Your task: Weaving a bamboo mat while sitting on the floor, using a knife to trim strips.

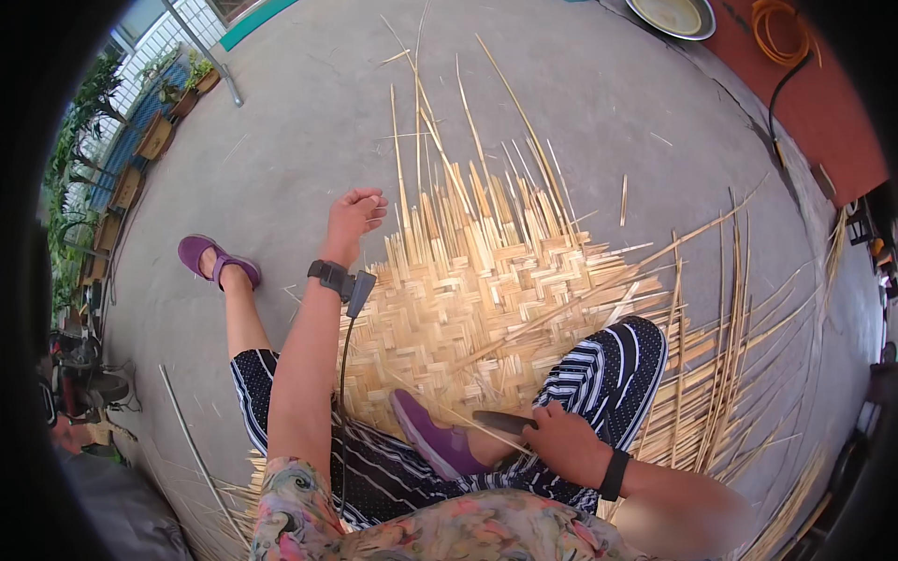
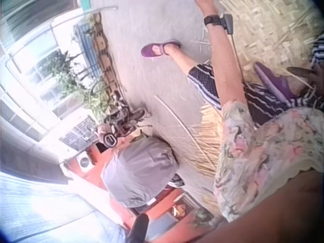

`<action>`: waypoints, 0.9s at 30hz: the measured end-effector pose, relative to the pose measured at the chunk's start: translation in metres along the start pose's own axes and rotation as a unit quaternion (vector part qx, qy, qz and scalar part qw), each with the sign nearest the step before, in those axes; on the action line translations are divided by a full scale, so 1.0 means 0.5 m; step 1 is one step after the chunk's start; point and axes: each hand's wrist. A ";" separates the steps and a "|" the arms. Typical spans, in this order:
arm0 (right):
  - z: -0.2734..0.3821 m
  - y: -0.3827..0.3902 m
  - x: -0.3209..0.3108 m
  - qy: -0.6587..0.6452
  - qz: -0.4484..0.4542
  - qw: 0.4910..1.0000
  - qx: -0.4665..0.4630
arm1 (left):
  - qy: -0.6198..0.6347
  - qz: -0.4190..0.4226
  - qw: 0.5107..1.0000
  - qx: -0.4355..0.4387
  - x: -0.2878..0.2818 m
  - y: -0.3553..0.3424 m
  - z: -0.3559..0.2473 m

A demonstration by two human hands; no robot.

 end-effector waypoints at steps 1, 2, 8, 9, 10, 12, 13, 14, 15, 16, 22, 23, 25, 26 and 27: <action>-0.012 0.026 -0.028 0.000 0.017 0.999 0.030 | 0.001 0.000 1.000 -0.007 -0.002 -0.029 -0.003; -0.022 0.055 -0.051 0.000 0.036 0.997 0.063 | -0.031 0.031 0.999 -0.030 0.003 -0.062 -0.003; -0.068 0.091 -0.122 -0.184 0.004 0.981 0.068 | -0.431 0.148 0.879 -0.140 -0.096 -0.265 0.176; -0.079 0.095 -0.104 -0.224 -0.012 0.971 0.084 | -0.225 0.141 0.952 -0.150 -0.005 -0.281 0.183; -0.087 0.093 -0.093 -0.227 -0.008 0.969 0.095 | -0.015 0.112 0.980 -0.164 0.038 -0.281 0.175; -0.099 0.070 -0.086 -0.266 -0.050 0.962 0.024 | -0.028 0.100 0.981 -0.167 0.023 -0.281 0.162; -0.107 0.056 -0.093 -0.290 -0.048 0.956 -0.011 | -0.041 0.093 0.981 -0.166 0.012 -0.279 0.154; -0.113 0.037 -0.105 -0.289 -0.044 0.956 -0.019 | -0.041 0.085 0.981 -0.169 -0.003 -0.277 0.142; -0.120 0.019 -0.118 -0.290 -0.037 0.956 -0.023 | -0.049 0.112 0.977 -0.177 -0.011 -0.272 0.125; -0.129 0.000 -0.130 -0.291 -0.031 0.956 -0.029 | -0.058 0.139 0.971 -0.185 -0.020 -0.265 0.108; -0.212 -0.191 -0.224 -0.156 -0.045 0.986 -0.039 | 0.071 0.191 0.977 -0.067 -0.009 -0.235 -0.009; -0.221 -0.244 -0.243 -0.151 -0.056 0.986 -0.046 | 0.067 0.182 0.979 -0.071 -0.014 -0.231 -0.015; -0.251 -0.336 -0.281 -0.128 -0.078 0.988 -0.028 | 0.094 0.170 0.979 -0.068 0.013 -0.254 -0.020; -0.269 -0.383 -0.295 -0.114 -0.091 0.989 -0.018 | 0.095 0.172 0.978 -0.067 0.025 -0.263 -0.007; -0.282 -0.431 -0.305 -0.118 -0.112 0.986 -0.017 | 0.089 0.147 0.984 -0.053 0.032 -0.267 0.020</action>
Point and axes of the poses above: each hand's wrist, its own y-axis away from the middle knuckle, its own x-axis out of the palm, z = x × y, and after that the axes turned 15 degrees about z, right-handed
